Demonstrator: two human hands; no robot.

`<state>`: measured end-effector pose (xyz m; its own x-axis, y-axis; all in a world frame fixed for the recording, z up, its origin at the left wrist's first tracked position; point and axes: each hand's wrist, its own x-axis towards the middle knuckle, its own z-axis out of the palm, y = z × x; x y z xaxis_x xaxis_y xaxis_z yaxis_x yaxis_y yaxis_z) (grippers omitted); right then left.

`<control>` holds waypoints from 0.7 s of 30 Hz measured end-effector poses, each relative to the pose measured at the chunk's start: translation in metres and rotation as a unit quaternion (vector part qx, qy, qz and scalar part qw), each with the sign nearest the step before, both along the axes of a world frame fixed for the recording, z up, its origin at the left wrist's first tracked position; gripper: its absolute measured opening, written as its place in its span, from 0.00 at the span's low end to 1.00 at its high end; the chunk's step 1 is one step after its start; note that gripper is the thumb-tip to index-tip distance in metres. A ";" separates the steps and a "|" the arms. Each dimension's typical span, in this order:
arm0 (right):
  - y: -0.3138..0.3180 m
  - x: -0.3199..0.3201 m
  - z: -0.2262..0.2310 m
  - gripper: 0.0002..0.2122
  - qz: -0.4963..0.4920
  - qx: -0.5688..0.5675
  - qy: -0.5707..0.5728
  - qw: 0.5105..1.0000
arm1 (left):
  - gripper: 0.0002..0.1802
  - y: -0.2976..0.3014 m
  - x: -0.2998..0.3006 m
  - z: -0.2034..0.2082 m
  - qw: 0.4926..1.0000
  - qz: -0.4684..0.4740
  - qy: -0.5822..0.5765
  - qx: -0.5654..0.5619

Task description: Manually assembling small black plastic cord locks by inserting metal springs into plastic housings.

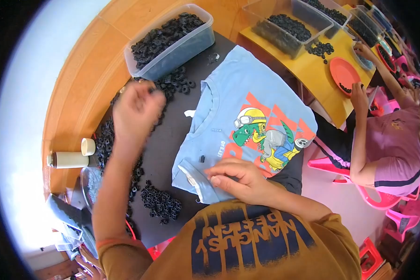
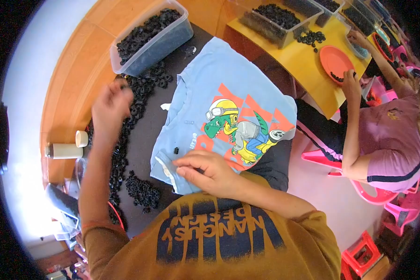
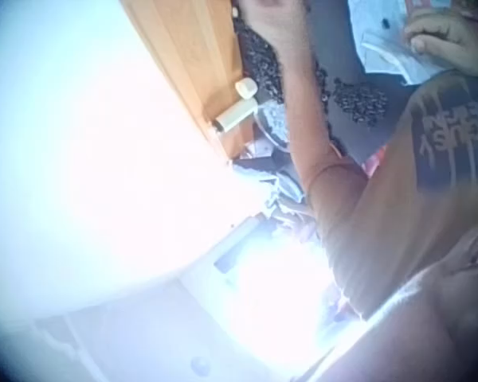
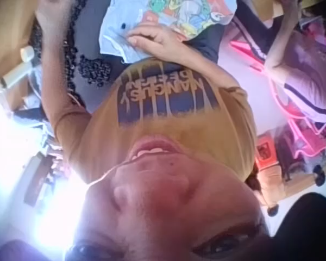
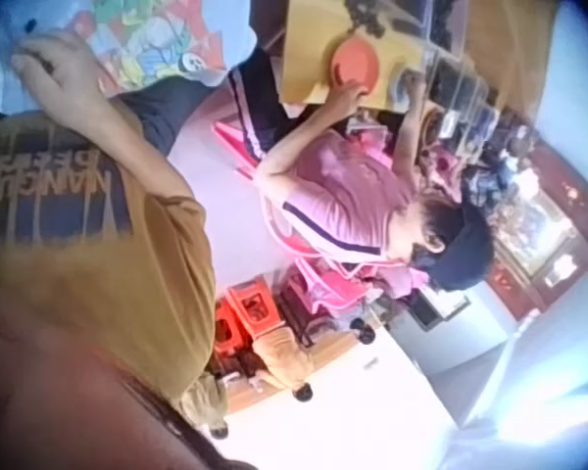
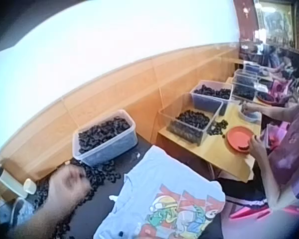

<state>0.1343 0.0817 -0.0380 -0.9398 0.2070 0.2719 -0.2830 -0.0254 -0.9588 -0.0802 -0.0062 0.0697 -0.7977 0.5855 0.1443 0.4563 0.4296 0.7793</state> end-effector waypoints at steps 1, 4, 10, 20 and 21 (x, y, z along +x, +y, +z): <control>-0.001 0.000 -0.001 0.09 -0.006 -0.001 -0.002 1.000 | 0.16 0.012 -0.024 0.004 0.999 0.036 -0.017 -0.004; -0.002 0.000 0.002 0.09 0.014 0.023 -0.013 1.000 | 0.17 0.021 -0.103 0.017 0.993 -0.001 -0.119 0.020; -0.002 -0.003 -0.001 0.08 0.000 0.004 0.000 1.000 | 0.26 0.014 -0.111 -0.003 0.986 -0.044 -0.121 0.102; -0.001 -0.008 0.000 0.06 0.030 0.006 -0.037 0.999 | 0.12 -0.055 0.055 -0.062 0.951 -0.277 0.069 -0.122; -0.001 -0.007 0.000 0.07 0.032 0.017 -0.036 0.999 | 0.12 -0.054 0.058 -0.067 0.952 -0.272 0.069 -0.119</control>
